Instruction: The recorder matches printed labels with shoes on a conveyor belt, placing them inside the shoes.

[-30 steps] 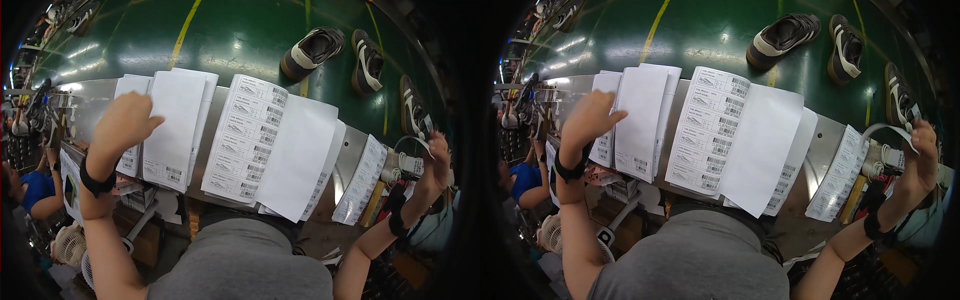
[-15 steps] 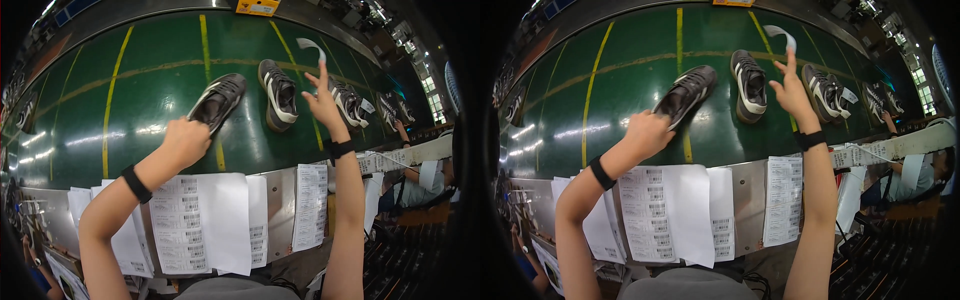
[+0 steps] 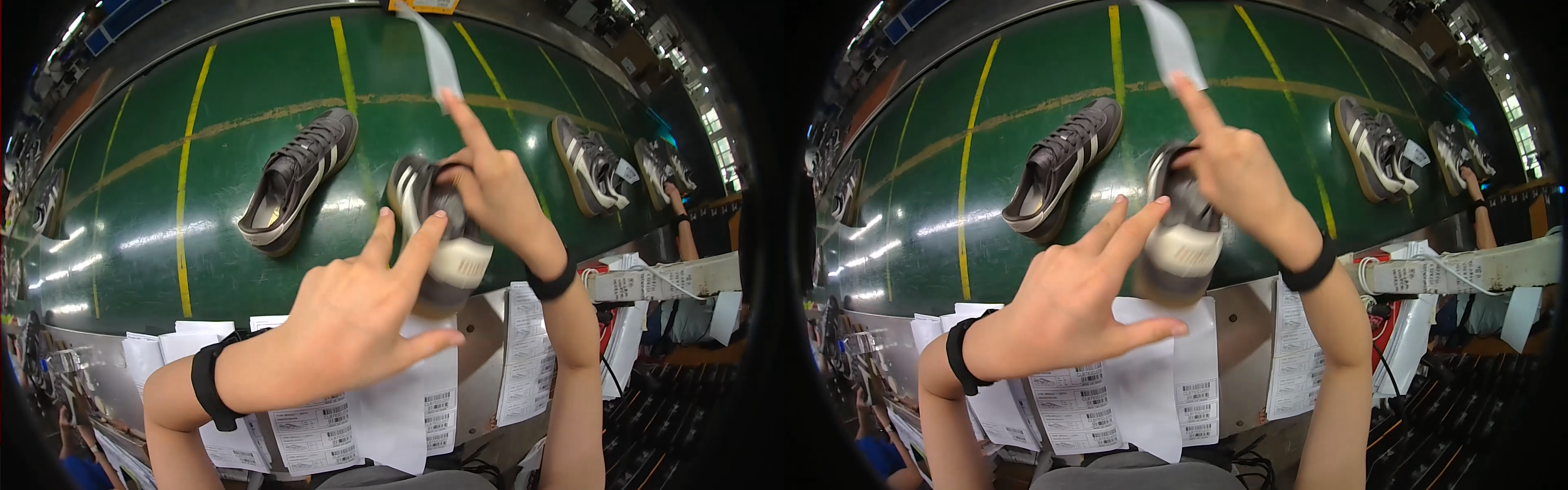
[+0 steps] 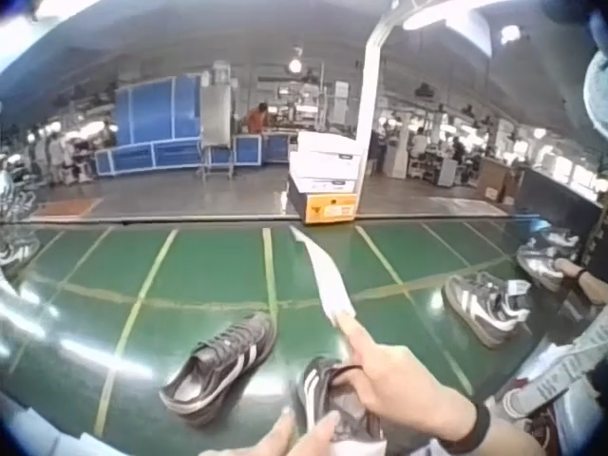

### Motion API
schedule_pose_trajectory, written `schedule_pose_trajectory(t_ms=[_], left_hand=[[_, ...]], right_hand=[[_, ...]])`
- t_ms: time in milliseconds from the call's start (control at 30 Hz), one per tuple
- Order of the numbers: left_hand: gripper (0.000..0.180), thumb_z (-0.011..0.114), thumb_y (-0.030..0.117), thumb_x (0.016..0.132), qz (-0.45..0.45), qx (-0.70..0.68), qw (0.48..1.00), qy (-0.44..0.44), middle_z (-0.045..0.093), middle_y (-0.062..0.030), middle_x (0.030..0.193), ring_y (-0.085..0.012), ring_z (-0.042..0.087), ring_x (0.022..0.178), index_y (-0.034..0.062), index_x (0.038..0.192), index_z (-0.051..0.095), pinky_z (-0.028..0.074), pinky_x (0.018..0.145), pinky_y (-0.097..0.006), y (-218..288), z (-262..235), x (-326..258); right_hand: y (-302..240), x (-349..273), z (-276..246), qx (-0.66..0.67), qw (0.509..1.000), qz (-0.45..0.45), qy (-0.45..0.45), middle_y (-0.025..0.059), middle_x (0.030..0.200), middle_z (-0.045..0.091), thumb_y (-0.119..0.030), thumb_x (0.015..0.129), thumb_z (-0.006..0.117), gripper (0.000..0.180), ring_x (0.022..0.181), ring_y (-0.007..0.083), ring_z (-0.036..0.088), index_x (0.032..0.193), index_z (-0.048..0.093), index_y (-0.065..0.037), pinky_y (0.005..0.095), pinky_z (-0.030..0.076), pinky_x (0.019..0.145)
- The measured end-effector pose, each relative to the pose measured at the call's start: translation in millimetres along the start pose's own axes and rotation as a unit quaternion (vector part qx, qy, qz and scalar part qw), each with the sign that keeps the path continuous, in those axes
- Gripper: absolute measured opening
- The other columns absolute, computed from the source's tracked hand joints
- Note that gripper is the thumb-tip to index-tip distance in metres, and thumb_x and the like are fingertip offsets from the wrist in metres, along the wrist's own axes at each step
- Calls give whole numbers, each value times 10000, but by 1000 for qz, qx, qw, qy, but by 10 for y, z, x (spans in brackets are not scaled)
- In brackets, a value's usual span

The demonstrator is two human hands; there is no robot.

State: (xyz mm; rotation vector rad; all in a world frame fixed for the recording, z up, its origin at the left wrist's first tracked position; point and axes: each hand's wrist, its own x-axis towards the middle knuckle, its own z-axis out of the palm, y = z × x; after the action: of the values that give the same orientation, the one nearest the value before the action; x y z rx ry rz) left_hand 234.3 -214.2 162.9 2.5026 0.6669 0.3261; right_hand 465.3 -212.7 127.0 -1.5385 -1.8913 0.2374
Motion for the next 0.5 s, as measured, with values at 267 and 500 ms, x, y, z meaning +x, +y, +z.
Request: schedule_pose_trajectory(t_ms=[267,500], left_hand=[[955,881,477,551,8,-115,990,-84,542,-411,1128,-430,698,772,-161,1176,542,590,670,-385,275,-125,-238],[765,897,420,535,-9,-178,977,-117,507,-398,1196,-413,689,879,-93,1046,649,576,722,-372,268,-169,-176]], right_hand=[[-516,-225,-103,204,944,162,-202,132,764,676,69,760,678,879,537,90,574,1520,254,-61,248,396,506],[-575,-270,-41,229,940,212,-139,75,680,648,63,749,686,870,500,56,531,1512,286,-55,222,397,509]])
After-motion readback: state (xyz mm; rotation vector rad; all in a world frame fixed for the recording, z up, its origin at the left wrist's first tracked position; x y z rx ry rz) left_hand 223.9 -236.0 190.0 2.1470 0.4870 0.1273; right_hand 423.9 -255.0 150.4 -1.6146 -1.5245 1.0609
